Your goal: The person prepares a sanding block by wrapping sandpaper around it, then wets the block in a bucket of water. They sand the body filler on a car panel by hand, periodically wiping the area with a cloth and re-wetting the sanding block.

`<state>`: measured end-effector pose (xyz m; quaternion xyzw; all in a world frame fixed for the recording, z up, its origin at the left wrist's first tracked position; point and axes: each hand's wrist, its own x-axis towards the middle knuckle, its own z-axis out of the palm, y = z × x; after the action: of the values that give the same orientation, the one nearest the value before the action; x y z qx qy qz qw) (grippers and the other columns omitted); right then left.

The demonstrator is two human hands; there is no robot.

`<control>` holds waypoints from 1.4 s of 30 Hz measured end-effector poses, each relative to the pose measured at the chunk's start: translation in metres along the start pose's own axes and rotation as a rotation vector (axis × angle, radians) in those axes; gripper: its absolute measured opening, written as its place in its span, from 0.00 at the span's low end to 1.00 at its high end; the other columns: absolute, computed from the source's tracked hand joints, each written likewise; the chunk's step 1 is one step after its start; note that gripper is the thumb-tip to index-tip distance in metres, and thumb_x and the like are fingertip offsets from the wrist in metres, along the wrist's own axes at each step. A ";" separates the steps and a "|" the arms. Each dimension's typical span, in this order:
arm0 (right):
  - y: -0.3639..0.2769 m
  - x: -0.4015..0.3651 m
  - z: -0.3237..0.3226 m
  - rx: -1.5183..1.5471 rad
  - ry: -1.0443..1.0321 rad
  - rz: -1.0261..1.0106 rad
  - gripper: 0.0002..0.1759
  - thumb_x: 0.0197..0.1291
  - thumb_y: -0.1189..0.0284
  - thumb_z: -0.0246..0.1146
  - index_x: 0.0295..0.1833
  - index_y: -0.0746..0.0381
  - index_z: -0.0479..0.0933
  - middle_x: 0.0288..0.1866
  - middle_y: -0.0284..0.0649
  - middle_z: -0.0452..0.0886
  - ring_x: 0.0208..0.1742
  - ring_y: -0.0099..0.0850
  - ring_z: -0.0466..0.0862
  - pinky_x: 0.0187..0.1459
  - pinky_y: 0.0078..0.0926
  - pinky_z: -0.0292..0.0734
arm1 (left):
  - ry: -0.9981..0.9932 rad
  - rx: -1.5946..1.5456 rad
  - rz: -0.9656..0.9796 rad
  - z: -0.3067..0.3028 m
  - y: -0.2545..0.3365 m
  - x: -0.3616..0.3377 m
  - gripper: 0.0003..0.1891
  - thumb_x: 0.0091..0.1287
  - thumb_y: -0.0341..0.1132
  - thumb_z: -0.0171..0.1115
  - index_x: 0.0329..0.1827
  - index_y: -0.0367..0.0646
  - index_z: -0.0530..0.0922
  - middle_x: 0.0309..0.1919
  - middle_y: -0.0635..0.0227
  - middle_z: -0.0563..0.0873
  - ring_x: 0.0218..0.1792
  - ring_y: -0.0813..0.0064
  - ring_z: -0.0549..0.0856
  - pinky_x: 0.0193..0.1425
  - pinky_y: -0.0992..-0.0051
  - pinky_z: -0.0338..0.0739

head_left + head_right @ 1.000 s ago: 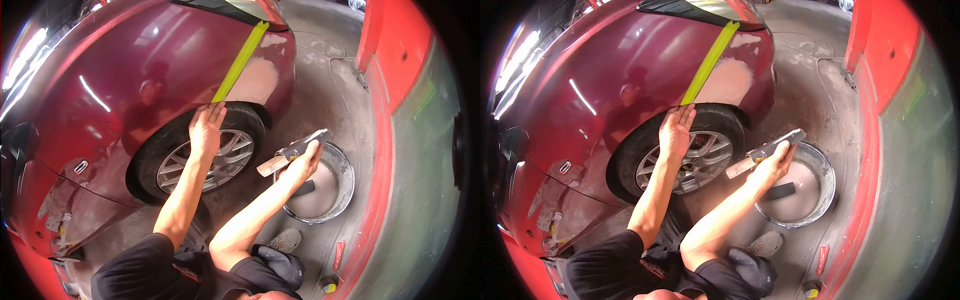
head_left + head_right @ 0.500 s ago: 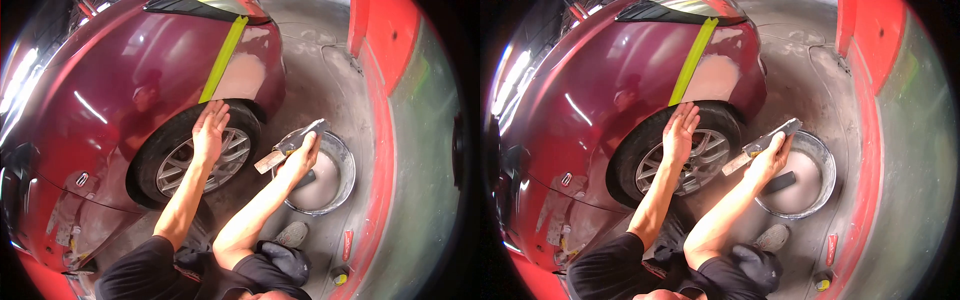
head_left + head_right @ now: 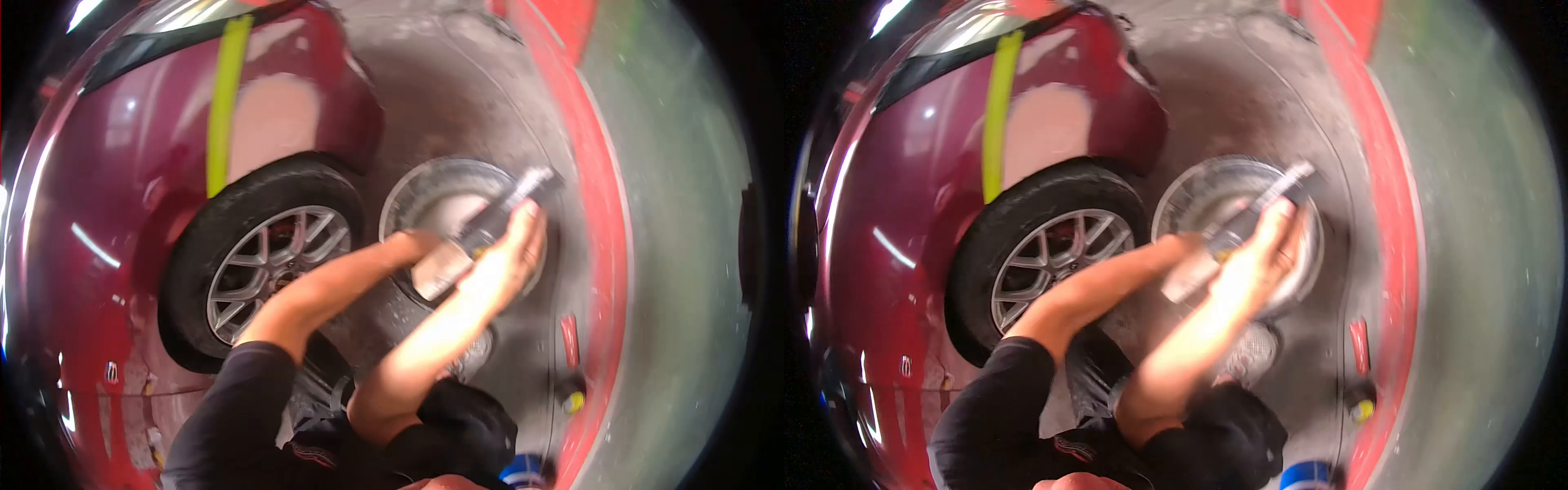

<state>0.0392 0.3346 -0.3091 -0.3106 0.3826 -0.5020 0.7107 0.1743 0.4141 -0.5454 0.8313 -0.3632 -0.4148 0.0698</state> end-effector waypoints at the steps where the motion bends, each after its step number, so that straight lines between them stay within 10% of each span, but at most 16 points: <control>1: -0.004 0.005 -0.002 -0.110 0.036 -0.011 0.29 0.76 0.56 0.66 0.67 0.71 0.78 0.64 0.48 0.80 0.65 0.35 0.77 0.70 0.37 0.70 | 0.011 0.020 -0.032 0.007 0.008 0.016 0.13 0.70 0.40 0.65 0.45 0.40 0.89 0.43 0.54 0.93 0.49 0.58 0.92 0.53 0.66 0.84; 4: 0.004 0.028 -0.016 -0.159 0.098 -0.039 0.29 0.76 0.56 0.65 0.68 0.69 0.77 0.58 0.46 0.83 0.49 0.33 0.84 0.47 0.32 0.83 | 0.029 0.045 -0.098 0.036 0.035 0.054 0.13 0.70 0.40 0.66 0.46 0.40 0.89 0.44 0.55 0.93 0.50 0.59 0.92 0.54 0.66 0.83; 5: -0.006 0.033 -0.029 -0.210 0.042 0.003 0.37 0.77 0.54 0.63 0.79 0.71 0.68 0.75 0.56 0.75 0.72 0.42 0.78 0.72 0.37 0.73 | 0.037 0.057 -0.110 0.047 0.046 0.061 0.13 0.70 0.40 0.66 0.47 0.40 0.89 0.44 0.55 0.93 0.50 0.60 0.92 0.54 0.66 0.83; 18: -0.010 0.032 -0.025 -0.106 -0.022 0.016 0.34 0.78 0.55 0.62 0.78 0.68 0.71 0.72 0.53 0.77 0.66 0.39 0.81 0.64 0.36 0.79 | 0.023 -0.094 -0.120 0.077 0.042 0.064 0.13 0.70 0.40 0.69 0.51 0.41 0.88 0.47 0.59 0.92 0.51 0.65 0.90 0.57 0.68 0.82; 27: -0.017 0.006 -0.018 -0.088 -0.065 0.040 0.33 0.78 0.55 0.62 0.77 0.67 0.72 0.69 0.51 0.79 0.63 0.38 0.82 0.61 0.35 0.81 | -0.332 -1.147 0.231 0.075 0.172 -0.005 0.15 0.70 0.40 0.71 0.53 0.42 0.88 0.49 0.63 0.92 0.52 0.69 0.89 0.59 0.69 0.82; 42: -0.051 -0.043 -0.003 -0.083 -0.093 0.053 0.30 0.79 0.56 0.61 0.76 0.64 0.74 0.64 0.48 0.82 0.58 0.35 0.85 0.56 0.33 0.83 | -0.400 -1.591 0.113 -0.023 0.067 -0.082 0.17 0.70 0.41 0.74 0.58 0.43 0.87 0.52 0.68 0.91 0.54 0.76 0.88 0.62 0.71 0.81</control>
<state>0.0034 0.3600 -0.2585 -0.3528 0.3777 -0.4516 0.7273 0.1228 0.4158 -0.4499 0.4240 -0.0072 -0.6846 0.5929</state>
